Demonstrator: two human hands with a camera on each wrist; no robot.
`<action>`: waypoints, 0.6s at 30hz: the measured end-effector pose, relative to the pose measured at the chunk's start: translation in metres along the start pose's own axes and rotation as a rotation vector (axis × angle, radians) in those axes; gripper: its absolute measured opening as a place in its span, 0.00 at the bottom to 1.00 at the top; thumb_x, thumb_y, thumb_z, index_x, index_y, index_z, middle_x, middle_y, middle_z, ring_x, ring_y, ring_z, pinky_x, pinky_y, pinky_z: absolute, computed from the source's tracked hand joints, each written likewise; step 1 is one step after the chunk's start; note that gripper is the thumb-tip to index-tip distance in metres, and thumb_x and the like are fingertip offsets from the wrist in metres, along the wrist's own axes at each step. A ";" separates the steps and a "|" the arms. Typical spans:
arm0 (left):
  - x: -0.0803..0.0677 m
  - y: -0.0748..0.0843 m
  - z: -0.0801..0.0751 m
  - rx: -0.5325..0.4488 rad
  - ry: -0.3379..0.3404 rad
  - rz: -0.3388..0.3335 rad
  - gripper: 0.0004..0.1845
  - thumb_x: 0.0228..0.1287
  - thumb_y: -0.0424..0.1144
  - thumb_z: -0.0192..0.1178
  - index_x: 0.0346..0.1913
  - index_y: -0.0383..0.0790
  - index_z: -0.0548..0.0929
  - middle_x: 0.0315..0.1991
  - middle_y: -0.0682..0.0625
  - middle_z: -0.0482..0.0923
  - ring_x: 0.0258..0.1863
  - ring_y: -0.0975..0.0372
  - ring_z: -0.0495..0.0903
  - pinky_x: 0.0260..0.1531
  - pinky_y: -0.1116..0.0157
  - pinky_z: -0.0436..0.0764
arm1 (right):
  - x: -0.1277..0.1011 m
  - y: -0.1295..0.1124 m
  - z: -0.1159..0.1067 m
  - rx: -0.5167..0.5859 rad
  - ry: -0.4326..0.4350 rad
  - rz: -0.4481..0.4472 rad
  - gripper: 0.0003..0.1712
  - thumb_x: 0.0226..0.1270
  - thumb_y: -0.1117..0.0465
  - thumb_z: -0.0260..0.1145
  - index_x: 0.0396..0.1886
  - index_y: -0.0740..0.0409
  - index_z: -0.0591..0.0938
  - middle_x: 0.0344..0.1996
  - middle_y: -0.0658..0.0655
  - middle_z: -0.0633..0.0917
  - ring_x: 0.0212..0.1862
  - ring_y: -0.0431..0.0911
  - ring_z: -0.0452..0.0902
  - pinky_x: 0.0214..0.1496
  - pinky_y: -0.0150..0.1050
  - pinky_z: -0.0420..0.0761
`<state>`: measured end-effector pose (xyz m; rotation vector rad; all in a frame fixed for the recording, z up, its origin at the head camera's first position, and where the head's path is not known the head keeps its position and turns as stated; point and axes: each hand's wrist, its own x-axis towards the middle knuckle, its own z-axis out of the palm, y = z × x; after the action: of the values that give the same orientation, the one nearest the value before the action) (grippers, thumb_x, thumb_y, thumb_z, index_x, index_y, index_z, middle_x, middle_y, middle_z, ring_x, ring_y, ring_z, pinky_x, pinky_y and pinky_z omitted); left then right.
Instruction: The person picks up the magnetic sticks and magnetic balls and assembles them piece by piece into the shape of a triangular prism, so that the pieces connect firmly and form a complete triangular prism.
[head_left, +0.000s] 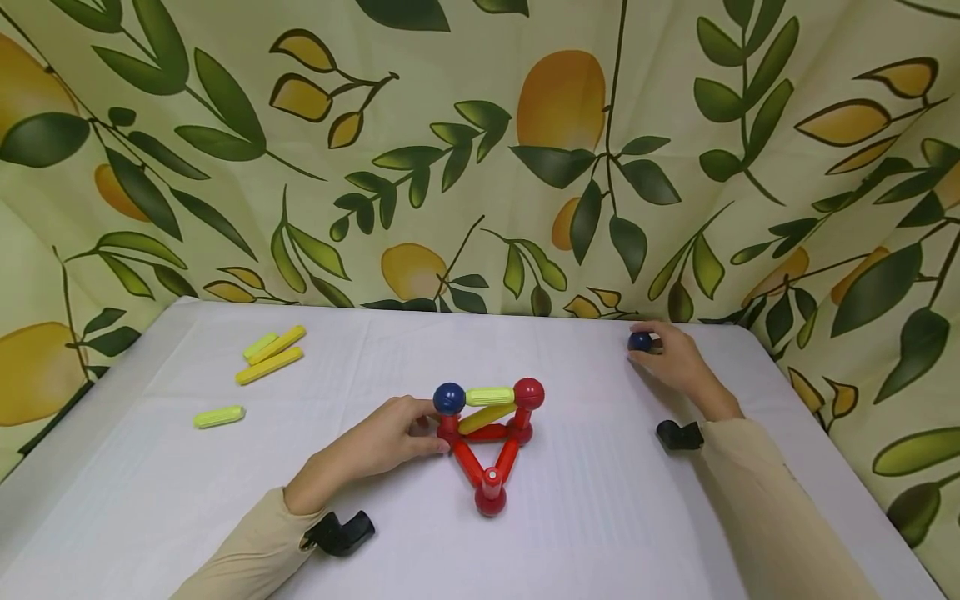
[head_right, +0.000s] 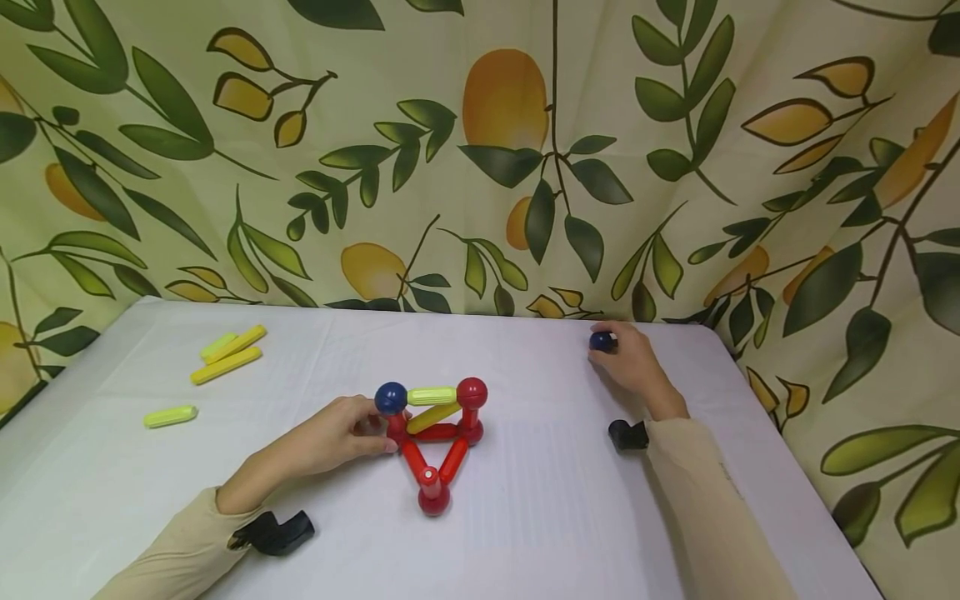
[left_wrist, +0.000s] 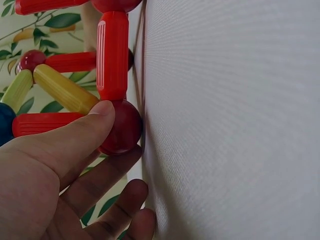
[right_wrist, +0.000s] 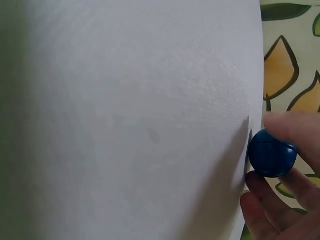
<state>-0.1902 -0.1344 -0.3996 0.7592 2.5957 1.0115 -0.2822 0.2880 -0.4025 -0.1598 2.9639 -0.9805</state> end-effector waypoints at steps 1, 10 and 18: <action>0.000 0.000 0.000 0.000 -0.001 -0.001 0.14 0.61 0.41 0.69 0.48 0.42 0.85 0.38 0.54 0.84 0.38 0.62 0.75 0.41 0.65 0.75 | 0.000 0.000 0.000 -0.011 0.006 -0.010 0.27 0.68 0.64 0.64 0.65 0.69 0.71 0.65 0.77 0.69 0.60 0.69 0.73 0.60 0.60 0.76; -0.001 0.001 0.000 0.003 0.004 0.004 0.13 0.60 0.40 0.70 0.48 0.42 0.85 0.37 0.54 0.84 0.37 0.63 0.75 0.39 0.66 0.75 | -0.007 -0.004 0.002 -0.029 0.049 -0.057 0.23 0.67 0.65 0.66 0.60 0.68 0.75 0.61 0.74 0.74 0.56 0.67 0.75 0.56 0.59 0.77; 0.000 0.000 0.000 -0.003 0.001 0.012 0.13 0.61 0.40 0.69 0.48 0.42 0.85 0.37 0.55 0.83 0.37 0.63 0.75 0.38 0.67 0.74 | -0.021 -0.016 -0.001 -0.004 0.077 -0.099 0.24 0.66 0.63 0.68 0.60 0.66 0.76 0.59 0.73 0.77 0.53 0.66 0.79 0.48 0.54 0.81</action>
<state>-0.1898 -0.1345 -0.3992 0.7746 2.5931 1.0188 -0.2600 0.2780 -0.3926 -0.2771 3.0544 -1.0135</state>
